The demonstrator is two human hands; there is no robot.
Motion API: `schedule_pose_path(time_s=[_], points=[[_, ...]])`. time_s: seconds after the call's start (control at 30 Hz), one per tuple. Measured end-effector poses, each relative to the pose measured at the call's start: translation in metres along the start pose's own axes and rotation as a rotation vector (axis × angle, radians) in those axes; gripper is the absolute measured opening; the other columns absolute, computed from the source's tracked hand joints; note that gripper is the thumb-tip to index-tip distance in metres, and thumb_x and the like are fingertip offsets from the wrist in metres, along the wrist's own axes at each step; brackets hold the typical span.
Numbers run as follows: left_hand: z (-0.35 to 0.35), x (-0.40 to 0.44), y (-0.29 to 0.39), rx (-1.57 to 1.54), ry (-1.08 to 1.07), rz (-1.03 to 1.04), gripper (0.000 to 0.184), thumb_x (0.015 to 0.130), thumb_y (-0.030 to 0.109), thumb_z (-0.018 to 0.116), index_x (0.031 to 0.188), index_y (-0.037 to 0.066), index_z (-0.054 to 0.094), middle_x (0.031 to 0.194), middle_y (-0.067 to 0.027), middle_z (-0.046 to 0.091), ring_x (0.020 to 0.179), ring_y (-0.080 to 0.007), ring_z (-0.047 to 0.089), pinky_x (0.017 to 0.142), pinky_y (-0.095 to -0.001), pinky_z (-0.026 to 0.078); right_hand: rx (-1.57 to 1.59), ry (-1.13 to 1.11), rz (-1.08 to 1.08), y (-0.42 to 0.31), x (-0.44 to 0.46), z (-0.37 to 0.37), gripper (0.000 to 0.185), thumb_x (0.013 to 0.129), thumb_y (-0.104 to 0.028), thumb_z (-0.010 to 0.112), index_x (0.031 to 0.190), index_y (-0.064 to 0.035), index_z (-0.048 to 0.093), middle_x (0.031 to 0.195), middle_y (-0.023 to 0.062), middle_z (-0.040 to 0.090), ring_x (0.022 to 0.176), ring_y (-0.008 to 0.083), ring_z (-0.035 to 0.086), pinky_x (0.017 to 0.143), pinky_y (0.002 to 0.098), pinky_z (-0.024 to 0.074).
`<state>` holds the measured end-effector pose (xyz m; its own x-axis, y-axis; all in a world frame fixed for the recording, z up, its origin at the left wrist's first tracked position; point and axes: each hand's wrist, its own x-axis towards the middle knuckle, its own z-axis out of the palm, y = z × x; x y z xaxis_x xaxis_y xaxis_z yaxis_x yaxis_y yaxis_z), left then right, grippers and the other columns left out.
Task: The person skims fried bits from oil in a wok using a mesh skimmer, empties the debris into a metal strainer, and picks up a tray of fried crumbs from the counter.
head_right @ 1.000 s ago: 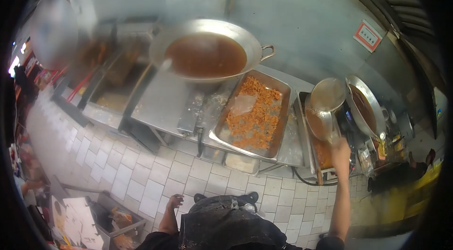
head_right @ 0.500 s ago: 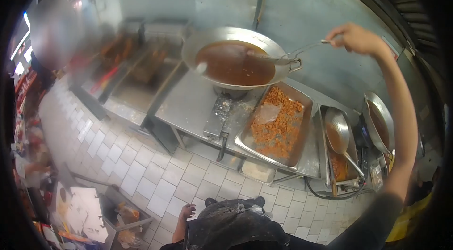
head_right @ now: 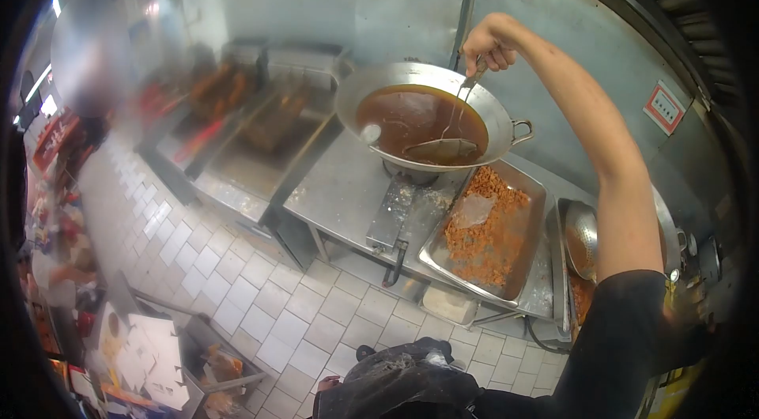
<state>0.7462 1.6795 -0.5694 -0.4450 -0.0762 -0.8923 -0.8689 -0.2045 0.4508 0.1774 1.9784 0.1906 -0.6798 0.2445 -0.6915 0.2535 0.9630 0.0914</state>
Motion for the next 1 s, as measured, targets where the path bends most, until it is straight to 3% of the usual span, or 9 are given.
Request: schedule_pose_path(time_s=[0.2, 0.33, 0.37, 0.53, 0.67, 0.83, 0.93, 0.97, 1.0], points=[[-0.011, 0.025, 0.019, -0.008, -0.039, -0.037, 0.024, 0.079, 0.011, 0.049, 0.101, 0.015, 0.056, 0.085, -0.0037, 0.060, 0.064, -0.0173, 0.057, 0.057, -0.0362, 0.043, 0.172, 0.168, -0.113, 0.001, 0.048, 0.031, 0.034, 0.076, -0.018, 0.058, 0.055, -0.0099, 0.031, 0.047, -0.0034, 0.019, 0.037, 0.0073, 0.017, 0.035, 0.0261, 0.0094], [-0.007, 0.019, 0.064, 0.058, 0.017, -0.005, 0.023, 0.079, 0.011, 0.049, 0.101, 0.015, 0.057, 0.084, -0.0046, 0.060, 0.061, -0.0169, 0.057, 0.055, -0.0341, 0.042, 0.195, 0.486, -0.232, 0.000, 0.062, 0.064, 0.020, 0.073, -0.016, 0.058, 0.064, -0.0043, 0.045, 0.047, 0.0002, 0.028, 0.038, 0.0110, 0.023, 0.034, 0.0283, 0.0150], [-0.006, 0.018, 0.075, 0.064, 0.028, 0.025, 0.024, 0.079, 0.010, 0.049, 0.101, 0.014, 0.057, 0.083, -0.0057, 0.061, 0.058, -0.0166, 0.056, 0.051, -0.0337, 0.042, 0.177, 0.479, -0.210, 0.000, 0.072, 0.064, 0.017, 0.074, -0.016, 0.055, 0.074, 0.0014, 0.056, 0.052, 0.0100, 0.048, 0.042, 0.0186, 0.043, 0.036, 0.0337, 0.0312], [-0.005, 0.017, 0.108, 0.061, 0.004, 0.104, 0.023, 0.080, 0.012, 0.048, 0.100, 0.015, 0.057, 0.085, -0.0061, 0.062, 0.064, -0.0192, 0.059, 0.053, -0.0362, 0.044, -0.070, 0.874, -0.491, 0.002, 0.157, 0.104, 0.023, 0.070, -0.013, 0.050, 0.081, 0.0061, 0.058, 0.077, 0.0268, 0.059, 0.073, 0.0360, 0.060, 0.063, 0.0413, 0.0478], [-0.001, 0.014, 0.114, 0.119, 0.023, 0.066, 0.024, 0.079, 0.013, 0.048, 0.100, 0.018, 0.058, 0.087, -0.0044, 0.062, 0.074, -0.0208, 0.061, 0.059, -0.0400, 0.045, 0.254, 0.949, -0.492, -0.006, 0.144, 0.144, 0.025, 0.077, -0.013, 0.046, 0.092, 0.0017, 0.059, 0.096, 0.0256, 0.057, 0.092, 0.0384, 0.056, 0.082, 0.0434, 0.0438], [-0.017, 0.060, 0.073, 0.175, -0.148, 0.212, 0.024, 0.081, 0.020, 0.048, 0.103, 0.020, 0.058, 0.093, -0.0036, 0.062, 0.079, -0.0213, 0.060, 0.065, -0.0396, 0.045, 0.397, 1.092, -0.494, -0.012, 0.146, 0.175, 0.018, 0.079, -0.016, 0.048, 0.090, -0.0038, 0.055, 0.085, 0.0231, 0.059, 0.084, 0.0399, 0.056, 0.076, 0.0472, 0.0432], [-0.013, 0.041, 0.077, 0.240, -0.117, 0.198, 0.022, 0.078, 0.006, 0.058, 0.099, 0.001, 0.059, 0.104, -0.0079, 0.058, 0.093, -0.0152, 0.058, 0.076, -0.0296, 0.051, 0.451, 1.116, -0.485, -0.014, 0.150, 0.182, 0.018, 0.079, -0.015, 0.048, 0.091, -0.0038, 0.055, 0.083, 0.0234, 0.059, 0.083, 0.0401, 0.056, 0.074, 0.0477, 0.0433], [-0.022, 0.046, 0.071, 0.738, -0.124, 0.663, 0.018, 0.078, 0.011, 0.058, 0.094, 0.005, 0.063, 0.107, -0.0061, 0.056, 0.091, -0.0158, 0.058, 0.076, -0.0309, 0.050, 0.457, 1.143, -0.485, -0.015, 0.149, 0.184, 0.018, 0.079, -0.015, 0.047, 0.092, -0.0041, 0.054, 0.082, 0.0226, 0.060, 0.082, 0.0399, 0.057, 0.073, 0.0477, 0.0437], [-0.024, 0.049, 0.059, 0.462, -0.111, 0.573, 0.023, 0.080, 0.017, 0.055, 0.101, 0.008, 0.059, 0.100, -0.0057, 0.056, 0.085, -0.0167, 0.057, 0.069, -0.0317, 0.050, 0.464, 1.160, -0.486, -0.015, 0.148, 0.185, 0.017, 0.079, -0.013, 0.047, 0.091, -0.0031, 0.054, 0.081, 0.0233, 0.060, 0.081, 0.0400, 0.057, 0.073, 0.0478, 0.0441]])
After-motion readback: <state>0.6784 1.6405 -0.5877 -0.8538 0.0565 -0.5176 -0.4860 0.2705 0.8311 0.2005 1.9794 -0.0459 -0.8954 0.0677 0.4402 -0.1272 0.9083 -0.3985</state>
